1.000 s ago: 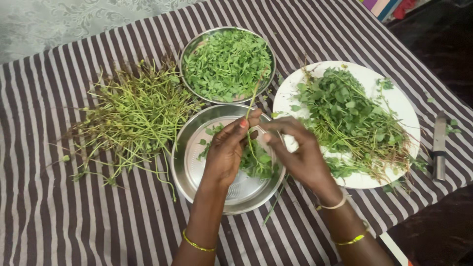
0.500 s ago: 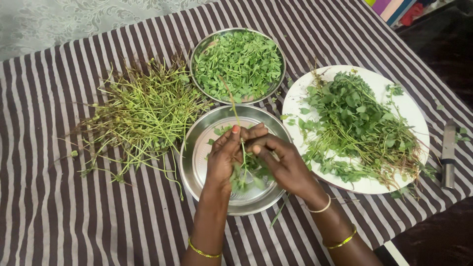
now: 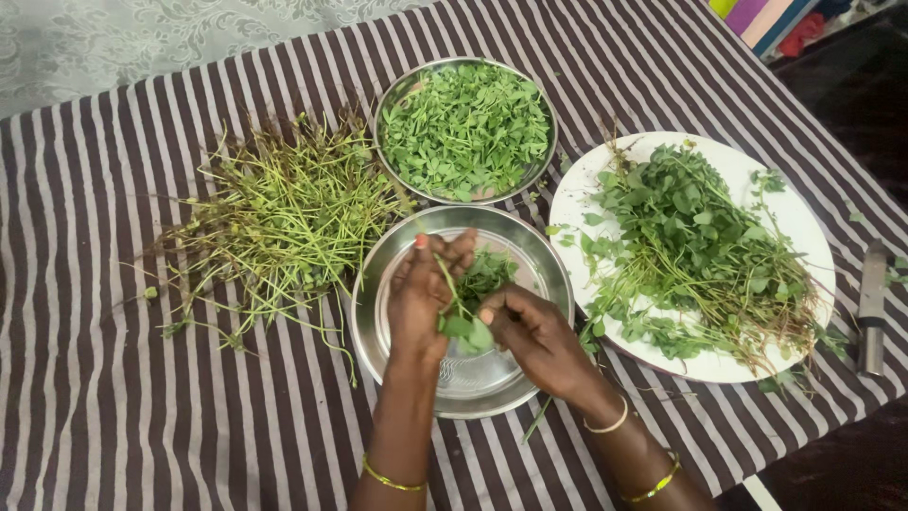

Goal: The person picks individual leaves from bundles of greens by hand. They separate the leaves from the stalks, placing the picked leaves into a metal bowl while leaving the discarded stems on the table.

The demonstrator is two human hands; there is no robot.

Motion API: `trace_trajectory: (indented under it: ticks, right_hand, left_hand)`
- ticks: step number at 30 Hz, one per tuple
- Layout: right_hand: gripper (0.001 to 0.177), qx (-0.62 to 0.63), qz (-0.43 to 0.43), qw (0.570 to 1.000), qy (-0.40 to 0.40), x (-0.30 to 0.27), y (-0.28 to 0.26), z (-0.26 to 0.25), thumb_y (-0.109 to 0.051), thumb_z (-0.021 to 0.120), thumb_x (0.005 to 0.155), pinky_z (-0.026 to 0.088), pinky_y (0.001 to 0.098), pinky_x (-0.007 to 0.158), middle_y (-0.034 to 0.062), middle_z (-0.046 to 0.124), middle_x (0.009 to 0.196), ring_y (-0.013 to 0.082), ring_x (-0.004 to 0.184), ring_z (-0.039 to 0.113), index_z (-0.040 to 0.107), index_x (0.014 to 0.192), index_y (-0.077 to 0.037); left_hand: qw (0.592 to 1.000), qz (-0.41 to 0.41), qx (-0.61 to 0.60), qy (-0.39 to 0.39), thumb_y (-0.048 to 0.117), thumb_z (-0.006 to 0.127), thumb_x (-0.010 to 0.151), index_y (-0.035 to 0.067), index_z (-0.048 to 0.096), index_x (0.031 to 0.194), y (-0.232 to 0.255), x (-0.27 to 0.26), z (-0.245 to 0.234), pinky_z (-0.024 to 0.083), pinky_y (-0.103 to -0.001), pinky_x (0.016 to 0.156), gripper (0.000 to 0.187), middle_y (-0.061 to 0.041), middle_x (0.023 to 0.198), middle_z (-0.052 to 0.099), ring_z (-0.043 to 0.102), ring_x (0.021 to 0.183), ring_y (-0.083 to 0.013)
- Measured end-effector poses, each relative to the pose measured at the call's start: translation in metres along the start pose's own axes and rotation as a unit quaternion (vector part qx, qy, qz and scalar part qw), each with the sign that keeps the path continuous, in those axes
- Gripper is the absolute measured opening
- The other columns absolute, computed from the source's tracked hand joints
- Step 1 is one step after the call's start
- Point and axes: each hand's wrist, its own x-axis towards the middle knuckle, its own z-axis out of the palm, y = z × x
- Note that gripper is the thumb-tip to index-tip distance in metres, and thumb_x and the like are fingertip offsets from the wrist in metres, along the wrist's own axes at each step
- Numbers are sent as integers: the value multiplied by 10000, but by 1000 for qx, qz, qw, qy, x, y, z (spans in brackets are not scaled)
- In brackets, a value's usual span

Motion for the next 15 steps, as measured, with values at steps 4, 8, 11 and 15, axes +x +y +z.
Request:
trace_trajectory:
  ticks: [4,8,11,15]
  right_hand:
    - [202,-139,8,987,74,9,-13,-8,-190,614,965,566,288,623,21,758,944,128,740,695,737,1091,-93]
    - [216,-223,-150,957,110,12,-24,-12,-172,623,996,557,379,892,102,722,1190,255,1079,677,718,1155,-62]
    - [173,-108,-45,992,57,14,-20,-6,-174,662,961,588,347,881,77,754,1097,200,1005,709,749,1078,-80]
    - [122,-131,-59,986,80,17,-22,-5,-157,633,996,580,343,843,74,715,986,183,928,712,693,1008,-51]
  left_hand:
    - [999,13,34,28,350,561,1066,83,629,946,-3,2,-8,463,-325,734,300,-206,1113,774,708,892,-240]
    - [1000,12,-3,14,336,569,1050,83,635,986,-8,4,-4,466,-299,743,270,-206,1124,779,706,915,-218]
    - [997,43,-50,-29,321,593,1032,71,635,1019,-9,7,0,567,-348,948,254,-203,1132,747,725,1054,-219]
    - [998,35,38,-27,321,598,1017,66,671,1096,-7,1,-1,556,-350,948,276,-171,1147,752,707,1036,-211]
